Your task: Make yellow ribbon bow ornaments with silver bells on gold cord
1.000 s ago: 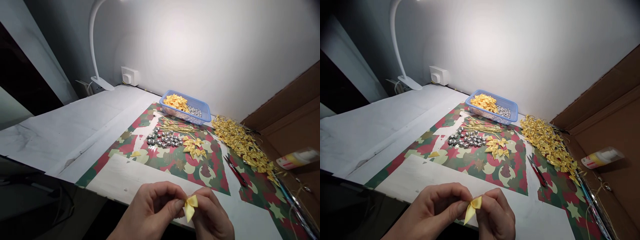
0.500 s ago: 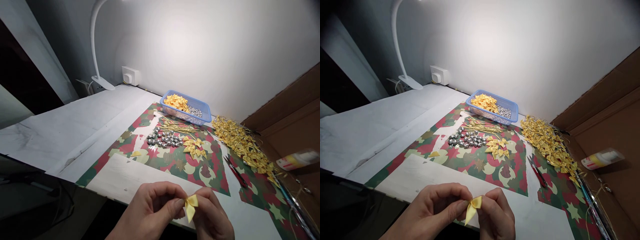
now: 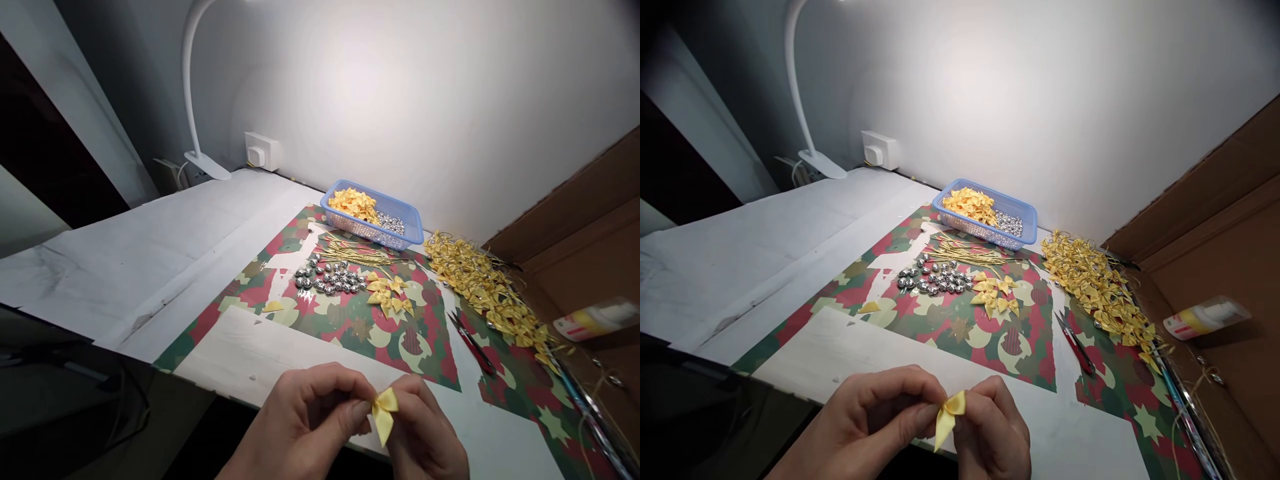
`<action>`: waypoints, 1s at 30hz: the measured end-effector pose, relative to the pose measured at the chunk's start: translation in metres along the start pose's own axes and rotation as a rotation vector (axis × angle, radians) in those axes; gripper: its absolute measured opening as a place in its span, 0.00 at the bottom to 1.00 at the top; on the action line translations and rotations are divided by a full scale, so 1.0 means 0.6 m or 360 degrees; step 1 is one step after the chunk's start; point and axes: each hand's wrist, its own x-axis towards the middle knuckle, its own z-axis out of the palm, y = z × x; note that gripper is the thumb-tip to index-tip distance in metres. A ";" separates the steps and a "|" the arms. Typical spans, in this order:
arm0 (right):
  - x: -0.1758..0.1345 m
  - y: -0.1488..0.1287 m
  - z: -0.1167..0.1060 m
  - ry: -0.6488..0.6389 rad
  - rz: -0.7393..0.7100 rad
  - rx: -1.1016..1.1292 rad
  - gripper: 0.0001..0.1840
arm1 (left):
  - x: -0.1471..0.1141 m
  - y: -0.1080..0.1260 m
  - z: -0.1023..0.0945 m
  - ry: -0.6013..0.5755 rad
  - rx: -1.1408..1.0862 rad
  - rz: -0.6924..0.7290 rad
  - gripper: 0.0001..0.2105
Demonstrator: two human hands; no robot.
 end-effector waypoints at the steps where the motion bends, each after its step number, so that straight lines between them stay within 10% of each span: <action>1: 0.000 -0.001 0.001 0.0007 0.0016 0.0015 0.07 | 0.000 -0.001 0.000 -0.0012 -0.0011 -0.0022 0.07; 30: 0.005 -0.003 -0.004 -0.0080 -0.0030 0.0084 0.10 | 0.006 0.008 -0.003 -0.0147 -0.0421 -0.0160 0.06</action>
